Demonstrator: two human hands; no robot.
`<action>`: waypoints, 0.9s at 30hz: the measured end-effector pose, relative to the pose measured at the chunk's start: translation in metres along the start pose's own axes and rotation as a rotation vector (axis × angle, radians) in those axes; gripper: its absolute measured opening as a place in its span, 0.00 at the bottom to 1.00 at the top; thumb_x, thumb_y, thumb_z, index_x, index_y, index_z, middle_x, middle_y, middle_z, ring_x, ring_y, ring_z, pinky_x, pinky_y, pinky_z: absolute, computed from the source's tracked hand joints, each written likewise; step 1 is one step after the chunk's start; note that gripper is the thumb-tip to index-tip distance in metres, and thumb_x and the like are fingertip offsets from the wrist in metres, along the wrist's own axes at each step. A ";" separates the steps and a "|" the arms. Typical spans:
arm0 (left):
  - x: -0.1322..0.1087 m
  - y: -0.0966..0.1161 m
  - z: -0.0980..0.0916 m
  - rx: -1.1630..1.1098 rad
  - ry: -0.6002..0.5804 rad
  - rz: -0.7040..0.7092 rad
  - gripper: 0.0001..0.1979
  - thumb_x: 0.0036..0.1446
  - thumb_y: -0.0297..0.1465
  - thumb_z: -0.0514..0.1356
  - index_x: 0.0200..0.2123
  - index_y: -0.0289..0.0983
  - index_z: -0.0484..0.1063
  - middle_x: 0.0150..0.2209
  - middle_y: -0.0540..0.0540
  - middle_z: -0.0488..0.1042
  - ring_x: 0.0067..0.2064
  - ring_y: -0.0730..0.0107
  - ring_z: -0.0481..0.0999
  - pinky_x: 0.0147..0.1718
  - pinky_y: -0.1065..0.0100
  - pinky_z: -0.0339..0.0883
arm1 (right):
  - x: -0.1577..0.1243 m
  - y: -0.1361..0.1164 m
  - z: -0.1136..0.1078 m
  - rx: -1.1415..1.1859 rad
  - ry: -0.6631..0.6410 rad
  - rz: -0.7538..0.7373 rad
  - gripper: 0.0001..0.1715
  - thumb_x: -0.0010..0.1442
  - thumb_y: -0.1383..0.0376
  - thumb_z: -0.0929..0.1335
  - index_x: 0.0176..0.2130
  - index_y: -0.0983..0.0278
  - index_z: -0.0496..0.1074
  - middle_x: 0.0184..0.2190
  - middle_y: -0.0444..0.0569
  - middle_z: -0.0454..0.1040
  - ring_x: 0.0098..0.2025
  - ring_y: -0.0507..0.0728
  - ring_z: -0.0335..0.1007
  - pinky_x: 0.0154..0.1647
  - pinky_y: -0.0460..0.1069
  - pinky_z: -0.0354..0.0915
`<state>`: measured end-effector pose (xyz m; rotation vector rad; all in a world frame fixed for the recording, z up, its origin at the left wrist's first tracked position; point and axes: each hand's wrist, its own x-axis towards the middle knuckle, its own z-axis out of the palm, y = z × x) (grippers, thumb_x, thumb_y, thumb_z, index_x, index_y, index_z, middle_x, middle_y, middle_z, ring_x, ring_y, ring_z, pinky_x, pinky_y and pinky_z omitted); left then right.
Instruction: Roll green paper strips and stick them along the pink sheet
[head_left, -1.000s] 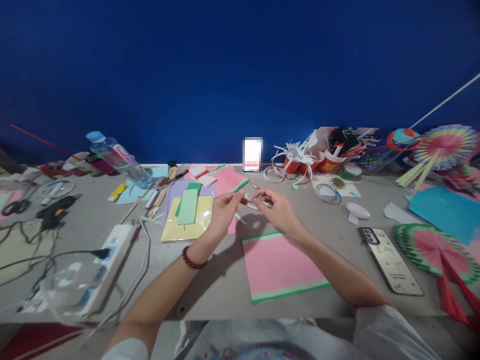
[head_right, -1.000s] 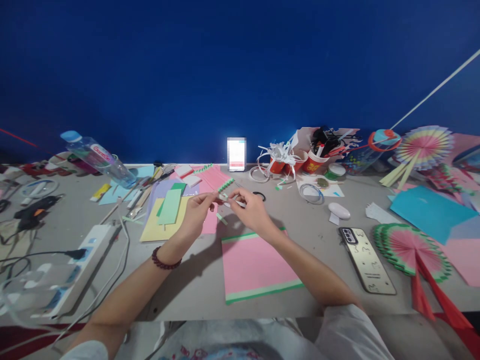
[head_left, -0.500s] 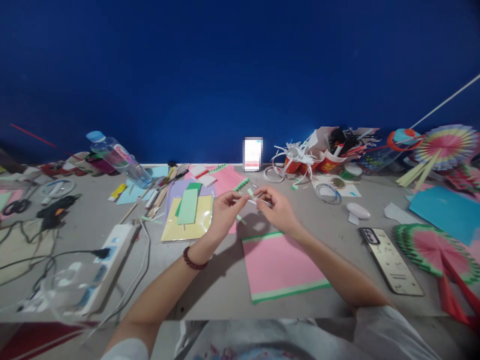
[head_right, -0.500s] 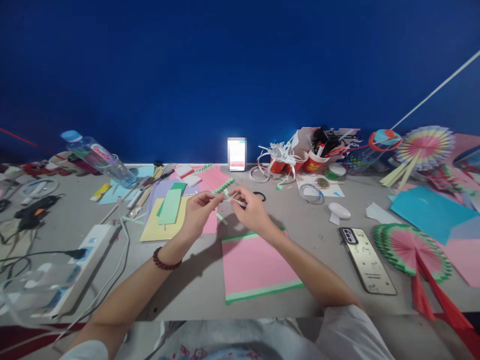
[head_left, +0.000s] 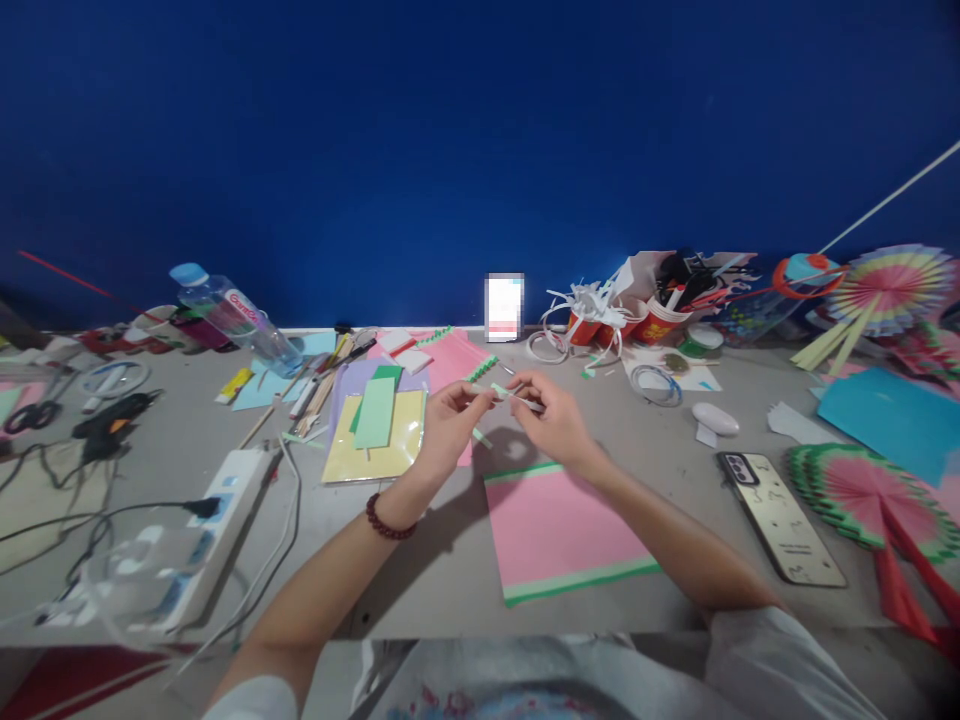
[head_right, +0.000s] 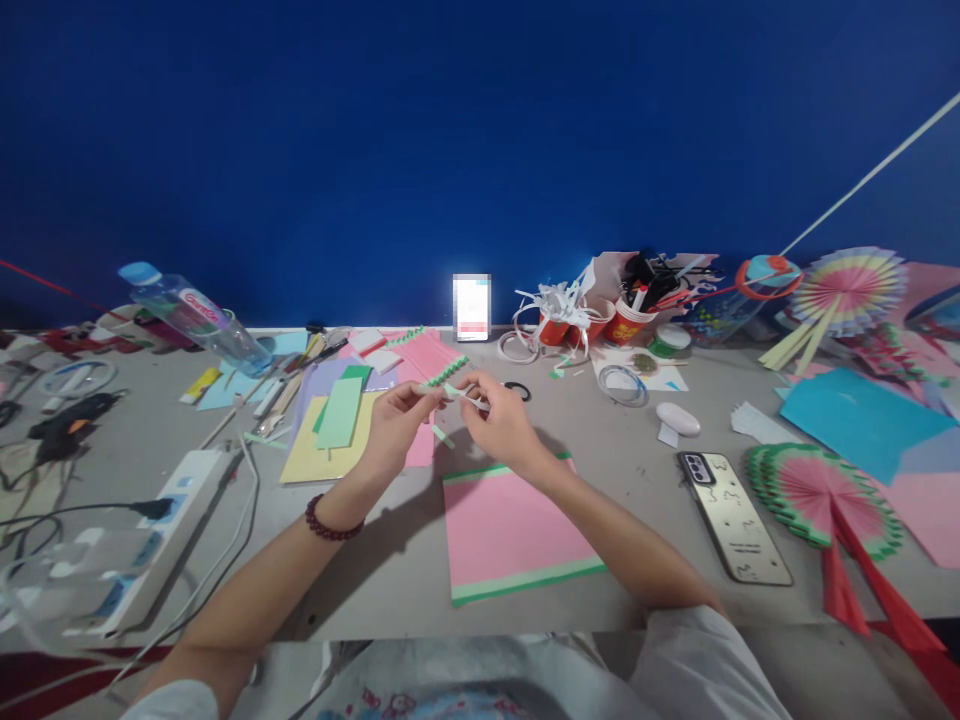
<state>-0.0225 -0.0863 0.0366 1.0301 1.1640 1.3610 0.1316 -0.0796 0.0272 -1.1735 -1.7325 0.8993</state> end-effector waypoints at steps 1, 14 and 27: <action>0.000 0.000 0.000 -0.002 -0.002 -0.007 0.11 0.43 0.35 0.68 0.19 0.36 0.71 0.22 0.49 0.75 0.29 0.71 0.74 0.32 0.69 0.66 | 0.000 0.000 0.000 -0.008 0.000 -0.008 0.08 0.59 0.64 0.63 0.41 0.59 0.66 0.27 0.44 0.72 0.30 0.54 0.69 0.35 0.48 0.66; 0.007 -0.010 -0.008 0.044 0.031 0.045 0.11 0.46 0.39 0.68 0.26 0.36 0.76 0.27 0.48 0.77 0.28 0.73 0.71 0.26 0.72 0.62 | 0.004 0.002 -0.002 -0.056 0.023 -0.036 0.08 0.58 0.63 0.64 0.39 0.60 0.70 0.26 0.43 0.72 0.28 0.53 0.68 0.32 0.47 0.65; 0.002 -0.012 -0.006 0.263 -0.037 0.353 0.07 0.52 0.35 0.65 0.27 0.37 0.76 0.31 0.46 0.73 0.31 0.73 0.70 0.26 0.71 0.61 | 0.001 -0.003 0.000 0.035 0.016 -0.011 0.08 0.57 0.64 0.64 0.40 0.60 0.68 0.26 0.43 0.72 0.29 0.53 0.70 0.33 0.47 0.67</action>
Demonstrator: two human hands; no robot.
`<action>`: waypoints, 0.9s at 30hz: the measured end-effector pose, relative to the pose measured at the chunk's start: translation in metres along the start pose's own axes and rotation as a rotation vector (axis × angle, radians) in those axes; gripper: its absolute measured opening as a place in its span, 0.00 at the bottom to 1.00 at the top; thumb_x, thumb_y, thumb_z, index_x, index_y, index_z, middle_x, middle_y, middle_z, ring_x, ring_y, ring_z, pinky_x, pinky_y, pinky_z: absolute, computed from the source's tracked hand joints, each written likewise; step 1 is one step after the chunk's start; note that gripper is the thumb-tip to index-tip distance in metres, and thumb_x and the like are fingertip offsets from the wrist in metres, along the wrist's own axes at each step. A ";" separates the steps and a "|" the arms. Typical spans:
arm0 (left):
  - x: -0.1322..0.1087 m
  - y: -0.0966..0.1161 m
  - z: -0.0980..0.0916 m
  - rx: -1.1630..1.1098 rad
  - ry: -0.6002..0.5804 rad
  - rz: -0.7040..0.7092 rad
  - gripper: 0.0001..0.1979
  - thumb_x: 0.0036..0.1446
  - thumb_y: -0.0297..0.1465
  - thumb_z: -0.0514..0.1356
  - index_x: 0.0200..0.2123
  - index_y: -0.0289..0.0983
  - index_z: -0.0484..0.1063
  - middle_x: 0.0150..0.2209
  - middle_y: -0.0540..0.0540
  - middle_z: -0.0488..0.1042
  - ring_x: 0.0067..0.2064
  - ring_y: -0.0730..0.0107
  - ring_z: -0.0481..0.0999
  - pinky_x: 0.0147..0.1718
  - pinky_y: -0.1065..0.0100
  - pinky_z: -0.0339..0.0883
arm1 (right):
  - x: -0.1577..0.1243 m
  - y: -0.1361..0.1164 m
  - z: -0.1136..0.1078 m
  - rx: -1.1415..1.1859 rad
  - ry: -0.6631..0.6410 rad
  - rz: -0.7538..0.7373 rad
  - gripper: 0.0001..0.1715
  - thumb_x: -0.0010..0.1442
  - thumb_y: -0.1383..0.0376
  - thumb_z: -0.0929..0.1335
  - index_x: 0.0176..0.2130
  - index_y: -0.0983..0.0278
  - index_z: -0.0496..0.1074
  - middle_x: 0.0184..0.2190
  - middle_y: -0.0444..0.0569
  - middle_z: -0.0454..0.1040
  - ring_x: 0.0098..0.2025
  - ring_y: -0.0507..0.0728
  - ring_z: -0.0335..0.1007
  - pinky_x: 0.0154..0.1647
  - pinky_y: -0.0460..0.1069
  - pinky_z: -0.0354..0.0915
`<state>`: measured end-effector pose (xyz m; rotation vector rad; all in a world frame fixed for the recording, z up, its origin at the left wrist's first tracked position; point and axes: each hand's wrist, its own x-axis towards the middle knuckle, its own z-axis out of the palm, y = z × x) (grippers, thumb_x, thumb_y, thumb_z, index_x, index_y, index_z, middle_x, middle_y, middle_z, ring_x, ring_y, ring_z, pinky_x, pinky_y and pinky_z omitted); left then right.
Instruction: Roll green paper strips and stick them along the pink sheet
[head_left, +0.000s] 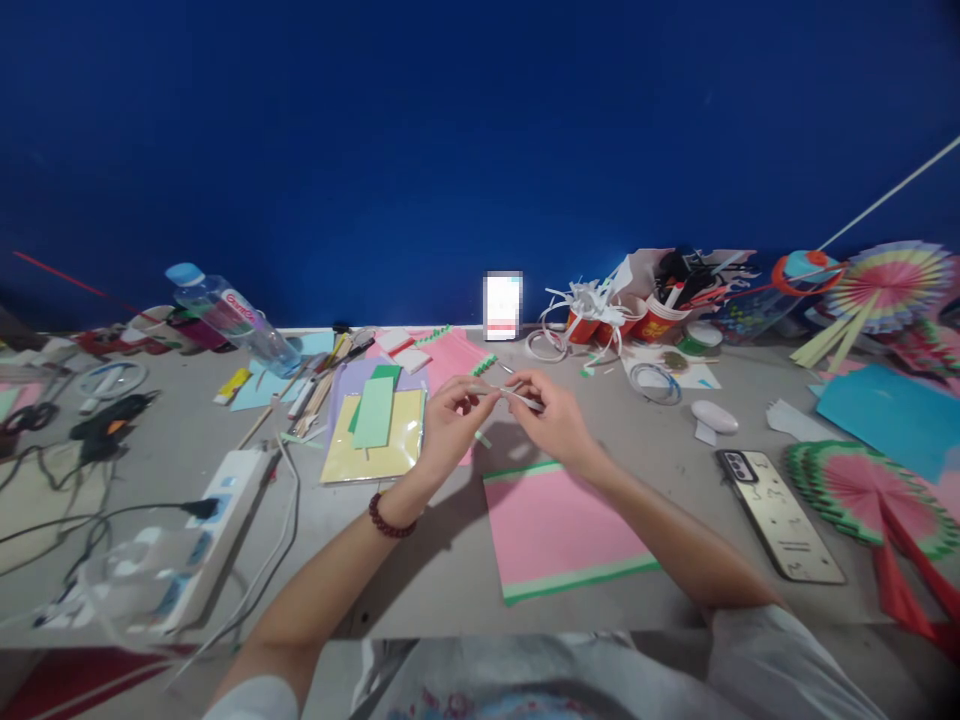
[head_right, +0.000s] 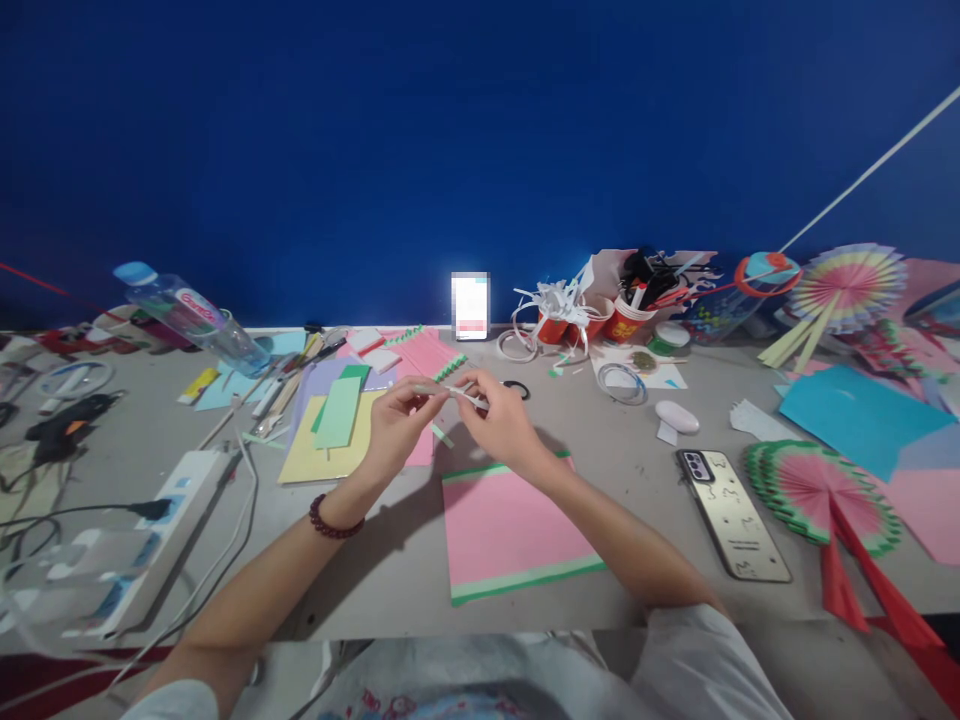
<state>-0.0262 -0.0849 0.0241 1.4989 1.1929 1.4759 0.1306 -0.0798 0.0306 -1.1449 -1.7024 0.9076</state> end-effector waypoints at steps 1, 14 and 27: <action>0.000 0.001 0.000 0.008 0.004 0.018 0.07 0.52 0.34 0.65 0.27 0.37 0.76 0.31 0.47 0.73 0.30 0.74 0.69 0.26 0.71 0.61 | 0.000 -0.001 0.000 0.002 -0.001 -0.004 0.09 0.57 0.64 0.64 0.41 0.60 0.68 0.26 0.43 0.72 0.30 0.53 0.70 0.33 0.48 0.67; -0.004 0.004 -0.001 0.060 -0.050 0.130 0.04 0.52 0.30 0.64 0.27 0.37 0.75 0.31 0.47 0.75 0.27 0.76 0.71 0.22 0.74 0.62 | -0.001 0.002 0.001 -0.085 0.031 -0.097 0.12 0.59 0.67 0.63 0.44 0.60 0.66 0.36 0.48 0.76 0.39 0.56 0.75 0.43 0.52 0.68; -0.001 0.016 0.002 -0.208 -0.032 -0.249 0.11 0.46 0.36 0.67 0.23 0.35 0.72 0.33 0.44 0.79 0.22 0.76 0.72 0.17 0.74 0.63 | -0.002 0.002 0.002 -0.175 0.036 -0.135 0.12 0.60 0.68 0.62 0.45 0.59 0.66 0.38 0.49 0.76 0.40 0.58 0.74 0.43 0.53 0.68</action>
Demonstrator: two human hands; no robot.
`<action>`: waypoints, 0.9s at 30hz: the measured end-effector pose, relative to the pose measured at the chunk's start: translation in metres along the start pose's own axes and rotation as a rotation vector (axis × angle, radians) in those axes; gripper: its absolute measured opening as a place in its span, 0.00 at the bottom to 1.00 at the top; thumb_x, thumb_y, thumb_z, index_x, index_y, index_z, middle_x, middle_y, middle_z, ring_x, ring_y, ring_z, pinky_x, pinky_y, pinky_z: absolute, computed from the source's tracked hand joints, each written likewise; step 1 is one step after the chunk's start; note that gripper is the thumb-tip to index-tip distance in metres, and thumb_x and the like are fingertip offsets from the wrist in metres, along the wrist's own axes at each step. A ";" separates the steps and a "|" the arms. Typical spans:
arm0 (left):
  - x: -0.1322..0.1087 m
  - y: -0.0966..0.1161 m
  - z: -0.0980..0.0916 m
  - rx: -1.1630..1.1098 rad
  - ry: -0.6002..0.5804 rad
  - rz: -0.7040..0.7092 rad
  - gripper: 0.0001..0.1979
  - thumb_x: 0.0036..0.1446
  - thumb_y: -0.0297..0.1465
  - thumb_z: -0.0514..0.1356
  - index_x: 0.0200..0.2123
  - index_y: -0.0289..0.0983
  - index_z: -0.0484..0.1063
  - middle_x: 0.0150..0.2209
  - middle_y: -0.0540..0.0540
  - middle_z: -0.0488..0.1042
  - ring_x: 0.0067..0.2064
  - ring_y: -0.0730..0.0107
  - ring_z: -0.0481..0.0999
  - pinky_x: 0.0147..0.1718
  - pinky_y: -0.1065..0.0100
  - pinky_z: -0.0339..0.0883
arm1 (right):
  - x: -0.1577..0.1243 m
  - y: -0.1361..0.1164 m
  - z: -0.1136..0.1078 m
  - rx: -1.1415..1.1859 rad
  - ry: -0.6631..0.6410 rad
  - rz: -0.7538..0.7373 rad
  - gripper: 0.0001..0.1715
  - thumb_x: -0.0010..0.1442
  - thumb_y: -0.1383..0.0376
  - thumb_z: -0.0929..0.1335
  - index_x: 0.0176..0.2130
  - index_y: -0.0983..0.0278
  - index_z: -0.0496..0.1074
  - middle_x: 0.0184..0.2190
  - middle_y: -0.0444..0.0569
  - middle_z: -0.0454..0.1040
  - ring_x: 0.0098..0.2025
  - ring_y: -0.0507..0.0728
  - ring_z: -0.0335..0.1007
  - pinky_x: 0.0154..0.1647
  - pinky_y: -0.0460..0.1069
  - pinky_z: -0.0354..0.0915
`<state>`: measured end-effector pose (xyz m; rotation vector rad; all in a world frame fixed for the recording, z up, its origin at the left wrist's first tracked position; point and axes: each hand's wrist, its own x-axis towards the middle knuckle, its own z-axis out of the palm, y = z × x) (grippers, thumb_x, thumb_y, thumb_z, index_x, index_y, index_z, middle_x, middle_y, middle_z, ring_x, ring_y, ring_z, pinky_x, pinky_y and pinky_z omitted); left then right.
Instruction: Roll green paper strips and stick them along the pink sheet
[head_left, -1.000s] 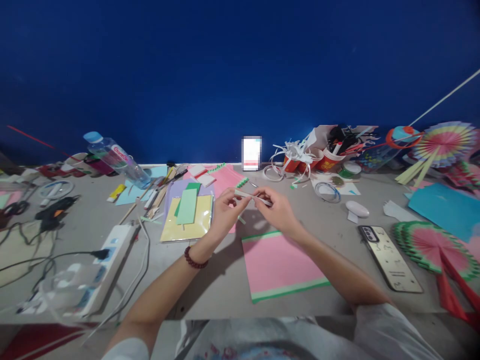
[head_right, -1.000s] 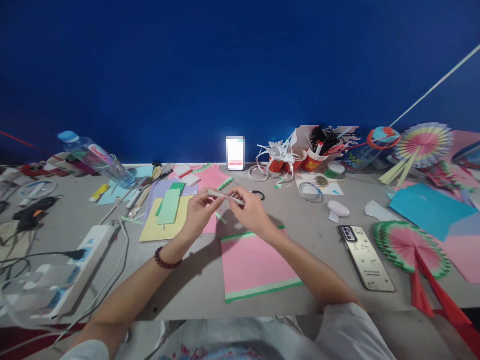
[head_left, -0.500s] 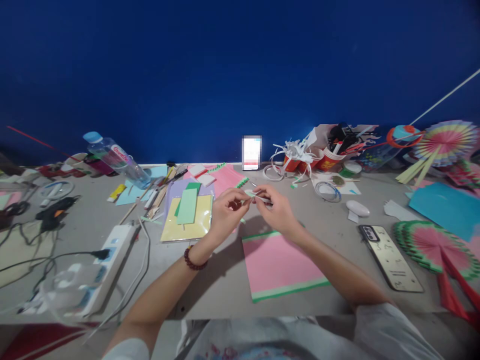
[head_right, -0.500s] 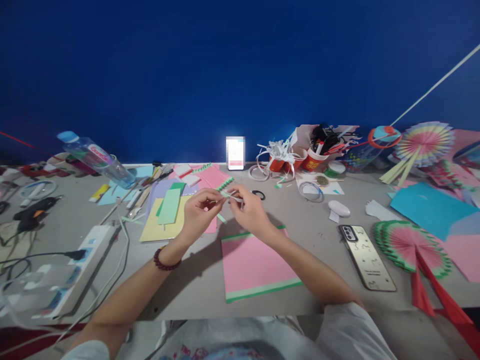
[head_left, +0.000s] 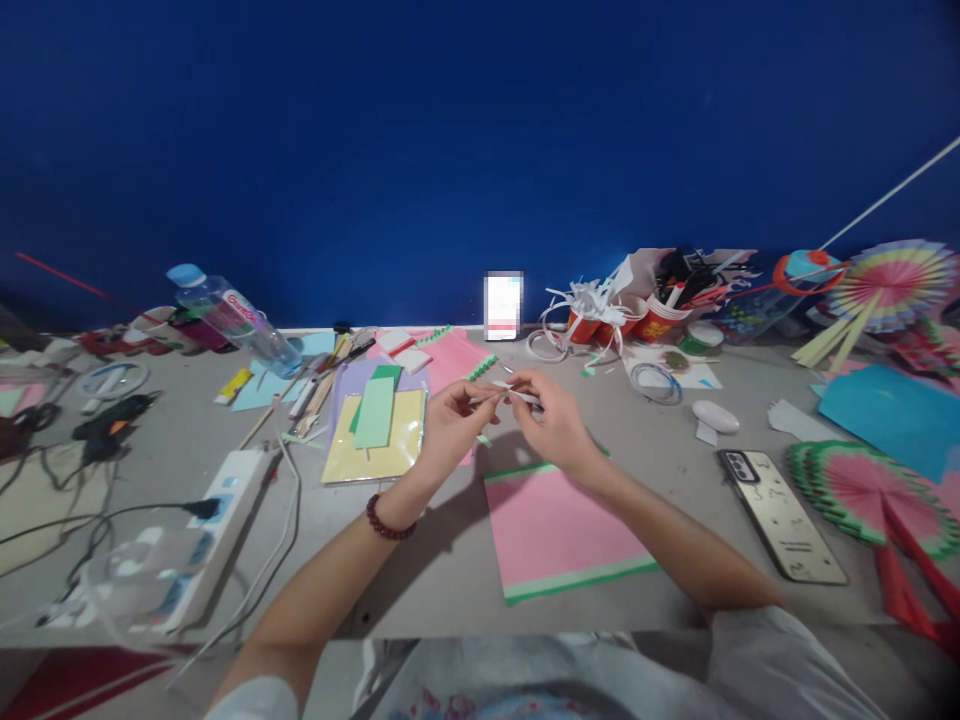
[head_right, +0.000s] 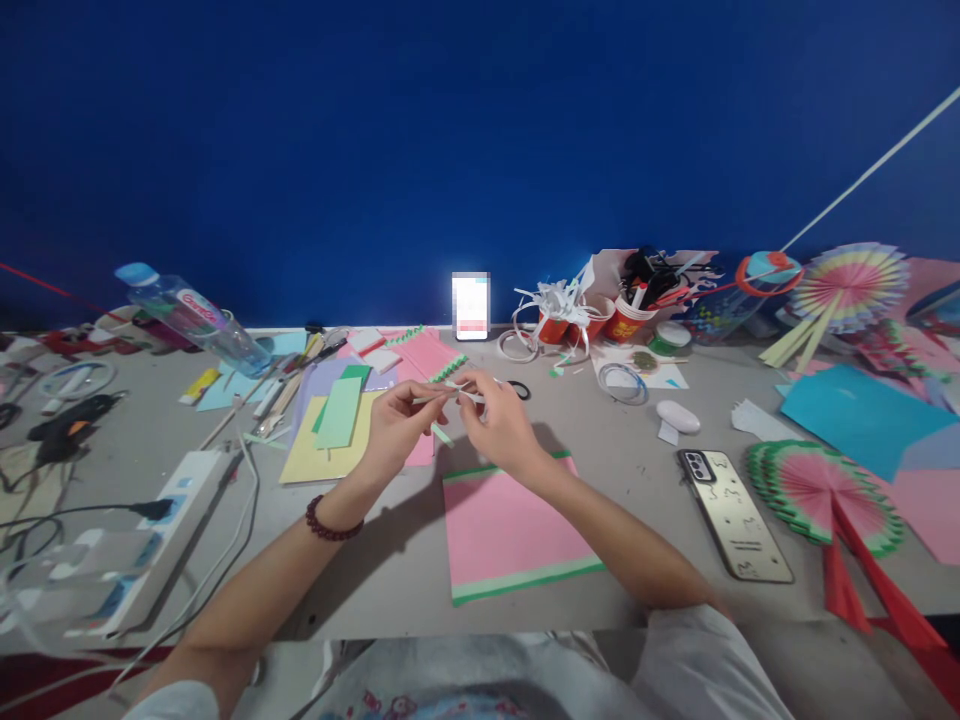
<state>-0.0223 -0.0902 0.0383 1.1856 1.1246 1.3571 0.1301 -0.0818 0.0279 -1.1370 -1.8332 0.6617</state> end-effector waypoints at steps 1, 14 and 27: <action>0.000 0.000 0.000 -0.001 0.006 -0.017 0.11 0.46 0.36 0.67 0.23 0.35 0.71 0.32 0.44 0.79 0.21 0.77 0.72 0.16 0.74 0.62 | 0.000 0.000 0.000 -0.008 -0.001 -0.002 0.12 0.60 0.68 0.62 0.45 0.59 0.67 0.38 0.49 0.76 0.40 0.58 0.74 0.43 0.53 0.68; 0.003 -0.001 -0.002 -0.050 0.001 -0.143 0.11 0.43 0.35 0.67 0.23 0.35 0.69 0.18 0.52 0.70 0.18 0.77 0.69 0.16 0.76 0.55 | 0.000 -0.001 -0.001 -0.029 -0.018 0.022 0.11 0.60 0.67 0.62 0.43 0.59 0.68 0.38 0.49 0.77 0.40 0.58 0.74 0.41 0.53 0.68; 0.011 -0.004 -0.009 0.007 -0.128 -0.149 0.14 0.42 0.36 0.69 0.33 0.36 0.73 0.30 0.48 0.75 0.24 0.76 0.71 0.22 0.73 0.62 | 0.005 0.000 -0.002 0.013 -0.030 0.027 0.12 0.57 0.69 0.63 0.42 0.59 0.68 0.33 0.46 0.79 0.38 0.57 0.77 0.44 0.53 0.66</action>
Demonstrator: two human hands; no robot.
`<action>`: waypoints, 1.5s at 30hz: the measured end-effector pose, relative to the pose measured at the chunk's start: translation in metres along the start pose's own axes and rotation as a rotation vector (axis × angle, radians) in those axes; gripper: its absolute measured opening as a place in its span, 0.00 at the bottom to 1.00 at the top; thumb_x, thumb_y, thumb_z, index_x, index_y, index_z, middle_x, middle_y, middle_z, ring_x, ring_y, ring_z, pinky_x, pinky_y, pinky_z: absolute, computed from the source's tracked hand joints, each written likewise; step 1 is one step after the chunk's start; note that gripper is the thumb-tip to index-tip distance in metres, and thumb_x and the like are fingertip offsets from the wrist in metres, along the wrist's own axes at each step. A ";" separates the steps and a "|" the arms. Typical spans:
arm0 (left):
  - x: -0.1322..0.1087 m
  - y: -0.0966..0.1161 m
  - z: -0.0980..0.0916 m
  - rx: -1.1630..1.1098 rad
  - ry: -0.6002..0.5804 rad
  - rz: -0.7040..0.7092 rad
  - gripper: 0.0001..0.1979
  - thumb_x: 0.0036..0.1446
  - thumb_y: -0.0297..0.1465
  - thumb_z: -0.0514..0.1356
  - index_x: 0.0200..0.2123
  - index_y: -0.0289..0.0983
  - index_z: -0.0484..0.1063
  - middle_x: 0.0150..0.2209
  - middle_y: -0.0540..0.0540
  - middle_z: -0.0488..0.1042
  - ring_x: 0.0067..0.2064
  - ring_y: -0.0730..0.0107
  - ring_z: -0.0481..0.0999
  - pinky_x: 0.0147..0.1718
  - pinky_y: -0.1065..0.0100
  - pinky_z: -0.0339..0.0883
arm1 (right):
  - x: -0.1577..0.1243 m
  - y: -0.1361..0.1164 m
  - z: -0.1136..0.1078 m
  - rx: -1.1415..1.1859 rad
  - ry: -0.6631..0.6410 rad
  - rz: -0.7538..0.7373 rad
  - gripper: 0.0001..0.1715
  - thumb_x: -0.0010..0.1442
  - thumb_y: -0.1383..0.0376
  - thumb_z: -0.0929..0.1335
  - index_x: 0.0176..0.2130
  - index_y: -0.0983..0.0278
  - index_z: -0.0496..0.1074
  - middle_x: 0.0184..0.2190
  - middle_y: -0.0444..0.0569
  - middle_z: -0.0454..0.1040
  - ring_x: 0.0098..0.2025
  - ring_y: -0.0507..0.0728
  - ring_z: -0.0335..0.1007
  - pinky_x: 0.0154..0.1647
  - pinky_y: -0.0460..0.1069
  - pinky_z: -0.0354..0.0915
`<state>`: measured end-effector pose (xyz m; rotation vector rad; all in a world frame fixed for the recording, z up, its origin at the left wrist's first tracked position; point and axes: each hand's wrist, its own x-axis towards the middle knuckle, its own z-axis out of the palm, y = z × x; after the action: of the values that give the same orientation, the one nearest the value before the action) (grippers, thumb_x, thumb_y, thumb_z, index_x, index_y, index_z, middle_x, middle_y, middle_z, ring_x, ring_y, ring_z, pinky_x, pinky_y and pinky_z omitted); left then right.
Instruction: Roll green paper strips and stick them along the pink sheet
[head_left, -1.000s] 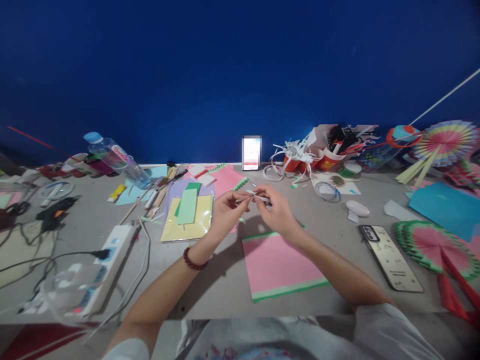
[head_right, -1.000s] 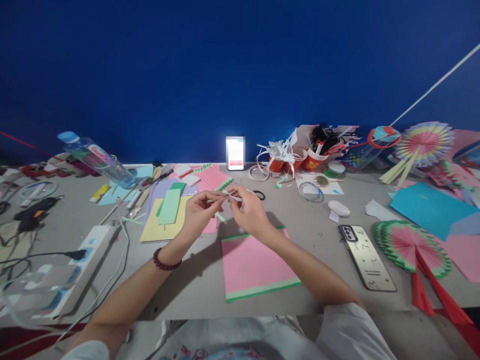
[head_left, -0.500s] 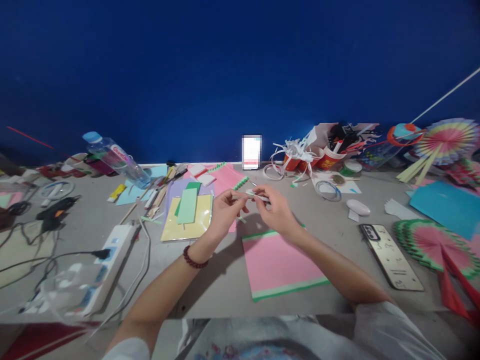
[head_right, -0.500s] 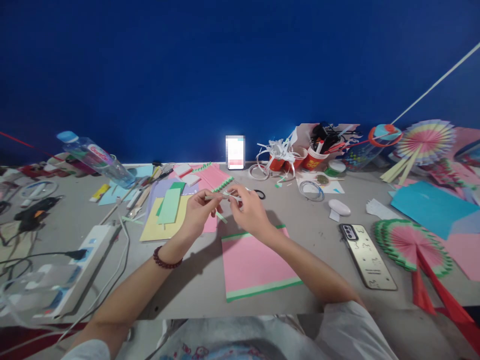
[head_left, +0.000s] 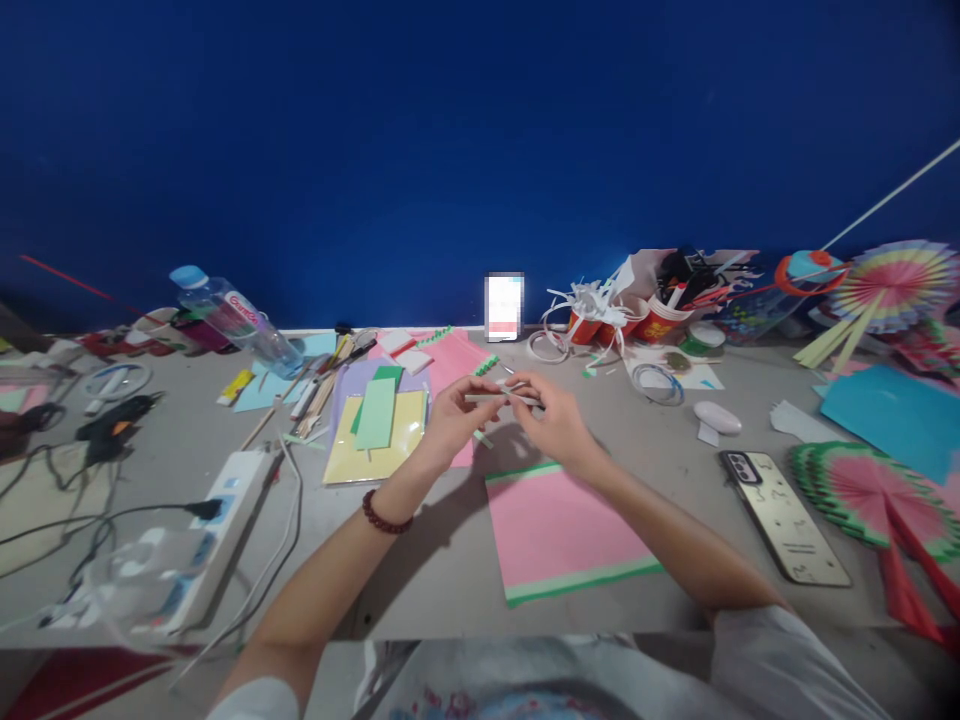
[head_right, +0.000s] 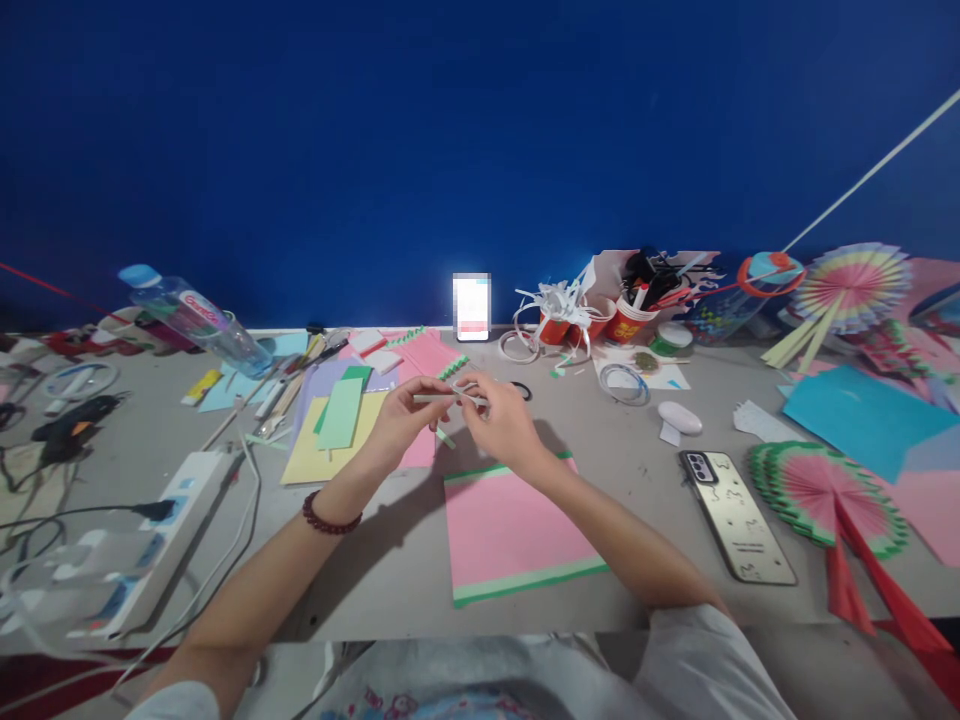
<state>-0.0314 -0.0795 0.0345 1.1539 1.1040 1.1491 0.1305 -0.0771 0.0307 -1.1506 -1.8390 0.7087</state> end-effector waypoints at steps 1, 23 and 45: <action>-0.001 -0.001 0.001 0.048 0.022 0.055 0.13 0.43 0.36 0.68 0.32 0.36 0.74 0.32 0.47 0.76 0.26 0.76 0.72 0.23 0.73 0.63 | -0.001 0.000 0.001 -0.046 0.010 -0.024 0.12 0.57 0.69 0.63 0.42 0.59 0.69 0.35 0.46 0.79 0.39 0.58 0.76 0.45 0.54 0.65; -0.008 -0.016 0.000 0.494 0.076 0.352 0.06 0.55 0.31 0.60 0.35 0.40 0.77 0.32 0.48 0.79 0.29 0.71 0.74 0.27 0.71 0.64 | -0.004 0.003 0.009 -0.464 0.109 -0.260 0.14 0.61 0.70 0.60 0.41 0.59 0.72 0.33 0.47 0.78 0.35 0.57 0.71 0.58 0.58 0.52; -0.006 -0.019 0.001 0.809 0.138 0.996 0.06 0.58 0.24 0.58 0.34 0.37 0.74 0.34 0.45 0.78 0.37 0.67 0.75 0.37 0.67 0.68 | -0.004 0.001 0.006 0.084 0.100 -0.018 0.18 0.54 0.70 0.63 0.43 0.61 0.75 0.40 0.48 0.79 0.38 0.56 0.76 0.44 0.51 0.69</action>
<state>-0.0299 -0.0865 0.0159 2.4605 1.1465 1.5705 0.1269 -0.0808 0.0258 -1.0941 -1.7184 0.6983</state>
